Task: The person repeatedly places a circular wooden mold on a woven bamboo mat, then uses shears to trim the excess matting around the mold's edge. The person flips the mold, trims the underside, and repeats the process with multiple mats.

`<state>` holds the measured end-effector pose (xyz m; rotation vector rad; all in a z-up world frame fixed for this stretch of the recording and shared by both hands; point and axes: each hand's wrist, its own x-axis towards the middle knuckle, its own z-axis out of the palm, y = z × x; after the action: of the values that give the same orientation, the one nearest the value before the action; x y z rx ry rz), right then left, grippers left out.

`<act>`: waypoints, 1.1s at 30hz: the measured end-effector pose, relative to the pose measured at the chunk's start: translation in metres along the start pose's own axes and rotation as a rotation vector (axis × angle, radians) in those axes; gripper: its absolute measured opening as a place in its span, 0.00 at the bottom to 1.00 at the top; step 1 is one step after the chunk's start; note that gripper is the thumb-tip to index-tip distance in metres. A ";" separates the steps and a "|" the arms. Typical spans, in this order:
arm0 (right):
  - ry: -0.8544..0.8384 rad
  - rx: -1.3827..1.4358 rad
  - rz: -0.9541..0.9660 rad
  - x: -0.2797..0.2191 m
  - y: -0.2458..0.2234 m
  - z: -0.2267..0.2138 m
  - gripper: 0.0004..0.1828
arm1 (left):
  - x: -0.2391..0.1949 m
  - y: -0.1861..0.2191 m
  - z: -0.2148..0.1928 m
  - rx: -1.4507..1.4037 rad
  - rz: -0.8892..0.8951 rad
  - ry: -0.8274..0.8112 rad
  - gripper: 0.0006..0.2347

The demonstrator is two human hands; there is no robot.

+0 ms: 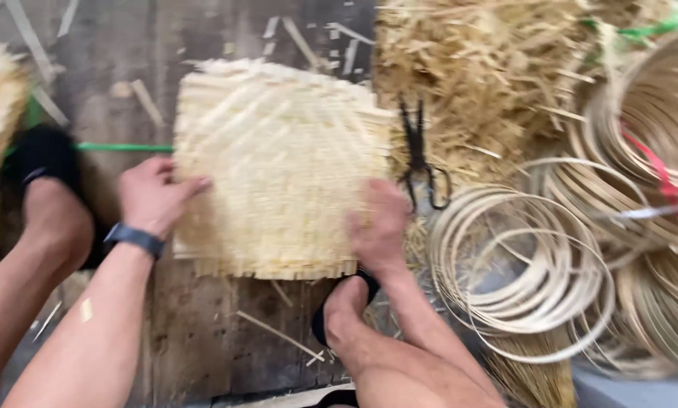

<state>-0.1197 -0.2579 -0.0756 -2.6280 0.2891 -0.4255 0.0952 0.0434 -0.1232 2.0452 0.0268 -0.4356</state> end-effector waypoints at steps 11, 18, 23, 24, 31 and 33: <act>-0.136 -0.440 0.812 -0.209 0.140 -0.120 0.19 | -0.020 -0.004 0.004 0.175 0.171 0.116 0.33; 0.126 -0.464 0.566 -0.170 0.056 -0.179 0.13 | -0.041 0.038 -0.002 0.323 0.509 0.364 0.30; 0.180 -0.362 0.233 -0.112 0.000 -0.237 0.16 | -0.103 0.172 0.029 -0.152 0.665 -0.068 0.12; 0.177 -0.313 0.123 -0.098 -0.012 -0.245 0.17 | -0.115 0.194 0.038 -0.284 0.693 -0.225 0.11; 0.045 -0.092 -0.214 -0.024 -0.080 -0.250 0.16 | -0.146 0.250 0.050 -0.723 0.267 -0.524 0.17; -0.082 -0.070 -0.306 -0.011 -0.091 -0.251 0.16 | -0.151 0.263 0.027 -1.188 -0.156 -0.646 0.14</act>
<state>-0.2040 -0.2777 0.1770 -2.7581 -0.1290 -0.4115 -0.0015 -0.0860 0.1354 0.6922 0.0401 -0.8921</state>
